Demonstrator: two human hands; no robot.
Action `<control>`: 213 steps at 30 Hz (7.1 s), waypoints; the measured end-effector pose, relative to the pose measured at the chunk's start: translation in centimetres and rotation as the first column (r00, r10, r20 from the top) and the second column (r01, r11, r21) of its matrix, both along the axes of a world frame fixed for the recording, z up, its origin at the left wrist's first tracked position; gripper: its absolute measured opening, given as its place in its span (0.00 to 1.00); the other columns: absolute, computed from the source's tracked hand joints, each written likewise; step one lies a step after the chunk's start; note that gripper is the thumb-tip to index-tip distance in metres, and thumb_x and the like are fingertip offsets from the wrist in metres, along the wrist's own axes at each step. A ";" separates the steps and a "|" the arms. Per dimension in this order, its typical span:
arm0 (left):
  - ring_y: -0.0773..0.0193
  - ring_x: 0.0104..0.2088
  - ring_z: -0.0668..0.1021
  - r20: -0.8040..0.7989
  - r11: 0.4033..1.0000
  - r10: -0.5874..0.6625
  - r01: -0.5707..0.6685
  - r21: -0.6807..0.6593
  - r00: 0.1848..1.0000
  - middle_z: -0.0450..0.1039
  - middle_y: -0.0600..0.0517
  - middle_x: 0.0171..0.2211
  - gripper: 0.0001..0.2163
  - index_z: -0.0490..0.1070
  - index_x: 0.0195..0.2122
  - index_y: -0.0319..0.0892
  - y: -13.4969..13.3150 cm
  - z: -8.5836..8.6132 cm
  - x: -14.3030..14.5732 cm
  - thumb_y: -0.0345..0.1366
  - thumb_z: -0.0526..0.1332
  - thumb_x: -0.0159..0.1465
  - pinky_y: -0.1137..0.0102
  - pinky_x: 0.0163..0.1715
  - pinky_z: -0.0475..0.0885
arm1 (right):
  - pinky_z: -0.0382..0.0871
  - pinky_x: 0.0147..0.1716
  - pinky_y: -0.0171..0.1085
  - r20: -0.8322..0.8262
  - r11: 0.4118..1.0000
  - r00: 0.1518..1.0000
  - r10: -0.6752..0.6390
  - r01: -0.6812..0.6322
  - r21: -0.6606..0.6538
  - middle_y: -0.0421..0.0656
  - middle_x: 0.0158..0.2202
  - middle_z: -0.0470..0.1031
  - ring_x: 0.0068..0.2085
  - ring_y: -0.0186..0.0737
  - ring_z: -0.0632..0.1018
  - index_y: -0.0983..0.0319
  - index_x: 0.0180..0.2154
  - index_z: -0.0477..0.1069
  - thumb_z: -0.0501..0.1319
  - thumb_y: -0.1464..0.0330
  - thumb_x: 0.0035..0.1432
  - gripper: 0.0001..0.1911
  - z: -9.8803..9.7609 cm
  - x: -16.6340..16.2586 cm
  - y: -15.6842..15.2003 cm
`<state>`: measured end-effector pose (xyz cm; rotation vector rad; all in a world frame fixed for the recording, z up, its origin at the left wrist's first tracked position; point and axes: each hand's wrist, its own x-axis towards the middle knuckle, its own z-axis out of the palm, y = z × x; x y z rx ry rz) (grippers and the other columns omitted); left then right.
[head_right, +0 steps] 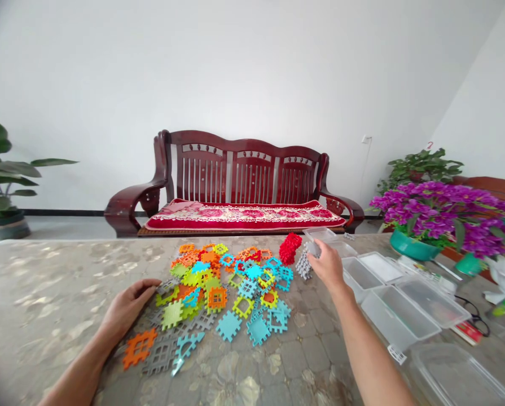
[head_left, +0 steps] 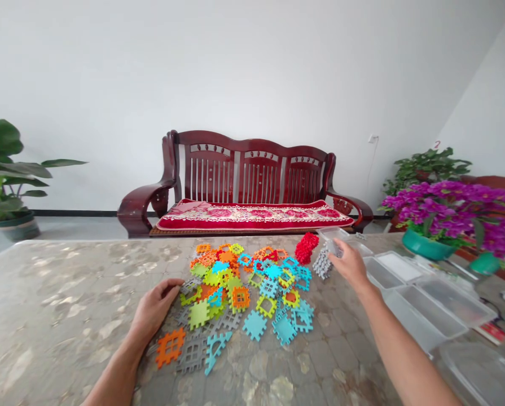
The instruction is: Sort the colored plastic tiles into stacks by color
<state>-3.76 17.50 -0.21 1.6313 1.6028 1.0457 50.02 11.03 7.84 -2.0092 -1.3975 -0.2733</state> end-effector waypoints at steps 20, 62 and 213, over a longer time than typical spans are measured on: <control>0.56 0.33 0.80 0.000 1.000 -0.006 0.006 0.027 1.000 0.81 0.53 0.30 0.19 0.78 0.36 0.45 0.0 0.0 0.2 0.52 0.59 0.52 0.67 0.36 0.72 | 0.68 0.54 0.44 -0.033 0.919 0.919 0.393 -0.394 -0.022 0.45 0.48 0.81 0.50 0.45 0.78 0.59 0.48 0.77 0.59 0.70 0.53 0.19 -0.6 -9.2 0.2; 0.58 0.33 0.80 -0.014 0.997 -0.028 0.028 0.069 1.000 0.80 0.53 0.31 0.15 0.78 0.38 0.44 0.4 -1.2 0.1 0.45 0.58 0.56 0.67 0.37 0.71 | 0.64 0.53 0.45 0.101 0.590 0.632 0.768 -0.638 -0.494 0.47 0.48 0.78 0.51 0.50 0.72 0.57 0.56 0.70 0.64 0.61 0.54 0.27 -2.4 -26.0 -3.1; 0.57 0.35 0.80 -0.069 0.997 -0.042 0.047 0.066 0.997 0.81 0.53 0.33 0.16 0.77 0.38 0.45 0.9 -1.4 0.0 0.47 0.56 0.56 0.67 0.38 0.72 | 0.69 0.52 0.45 0.150 0.728 0.756 0.637 -0.527 -0.438 0.50 0.51 0.77 0.50 0.49 0.76 0.63 0.52 0.71 0.61 0.72 0.59 0.18 -4.9 -26.0 -3.9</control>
